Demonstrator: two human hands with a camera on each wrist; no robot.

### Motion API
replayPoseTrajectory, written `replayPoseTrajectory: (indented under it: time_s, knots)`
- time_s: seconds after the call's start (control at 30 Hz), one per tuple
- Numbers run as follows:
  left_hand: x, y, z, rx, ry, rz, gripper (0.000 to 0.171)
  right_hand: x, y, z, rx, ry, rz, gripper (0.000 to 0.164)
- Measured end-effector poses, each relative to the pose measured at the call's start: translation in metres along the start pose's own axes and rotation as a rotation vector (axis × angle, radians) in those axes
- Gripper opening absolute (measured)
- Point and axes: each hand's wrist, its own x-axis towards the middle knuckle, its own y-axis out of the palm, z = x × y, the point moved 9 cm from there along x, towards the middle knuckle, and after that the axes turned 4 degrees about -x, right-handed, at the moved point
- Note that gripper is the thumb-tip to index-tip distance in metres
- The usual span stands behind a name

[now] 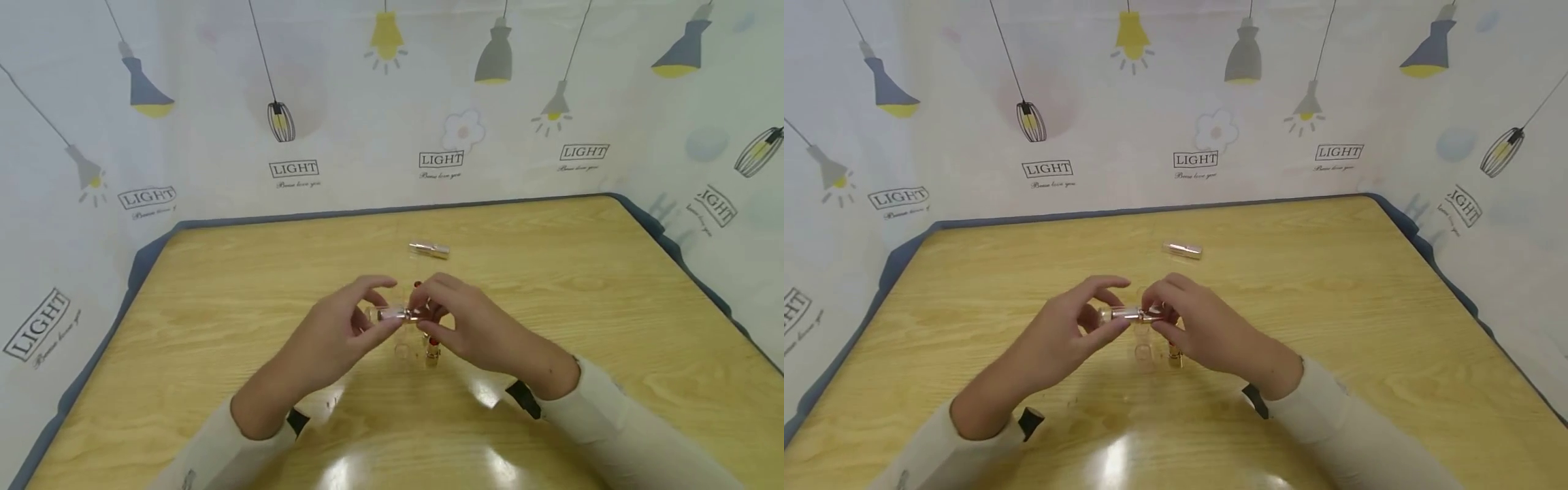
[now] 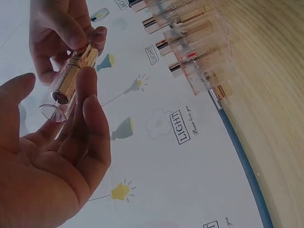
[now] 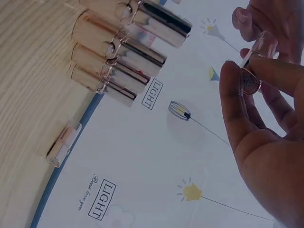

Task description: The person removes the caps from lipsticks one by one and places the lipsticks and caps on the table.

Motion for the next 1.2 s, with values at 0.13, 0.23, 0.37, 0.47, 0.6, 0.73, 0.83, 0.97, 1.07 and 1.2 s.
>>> replayPoseTrajectory:
  time_s: [0.13,0.23,0.37,0.47,0.6,0.73,0.83,0.97,1.07,1.2]
  knots:
    - [-0.002,0.003,-0.009,0.051,0.086,0.015,0.032,-0.003,0.002,0.006,0.071,-0.003,0.031,0.026]
    - [-0.002,0.004,-0.013,0.053,0.125,0.020,0.026,-0.006,0.000,0.009,0.120,0.004,0.022,0.027]
    - [-0.001,0.005,-0.017,0.029,0.158,0.029,0.023,-0.008,-0.003,0.011,0.134,0.012,0.011,0.027]
    - [-0.002,0.006,-0.020,0.039,0.193,0.036,0.022,-0.008,-0.002,0.012,0.132,0.035,0.024,0.028]
    - [-0.002,0.009,-0.021,0.067,0.222,0.044,0.021,-0.009,0.001,0.010,0.114,0.078,0.063,0.026]
    - [-0.003,0.012,-0.020,0.059,0.220,0.060,0.022,-0.009,0.004,0.009,0.052,0.106,0.116,0.018]
    - [-0.004,0.014,-0.019,0.051,0.218,0.072,0.023,-0.010,0.006,0.010,-0.001,0.091,0.133,0.016]
    - [-0.003,0.016,-0.017,0.048,0.216,0.079,0.023,-0.011,0.007,0.010,-0.040,0.065,0.122,0.016]
    - [-0.004,0.018,-0.015,0.040,0.202,0.098,0.022,-0.011,0.011,0.010,-0.056,0.067,0.133,0.016]
    - [-0.006,0.020,-0.015,0.037,0.188,0.119,0.022,-0.013,0.015,0.010,-0.064,0.075,0.155,0.014]
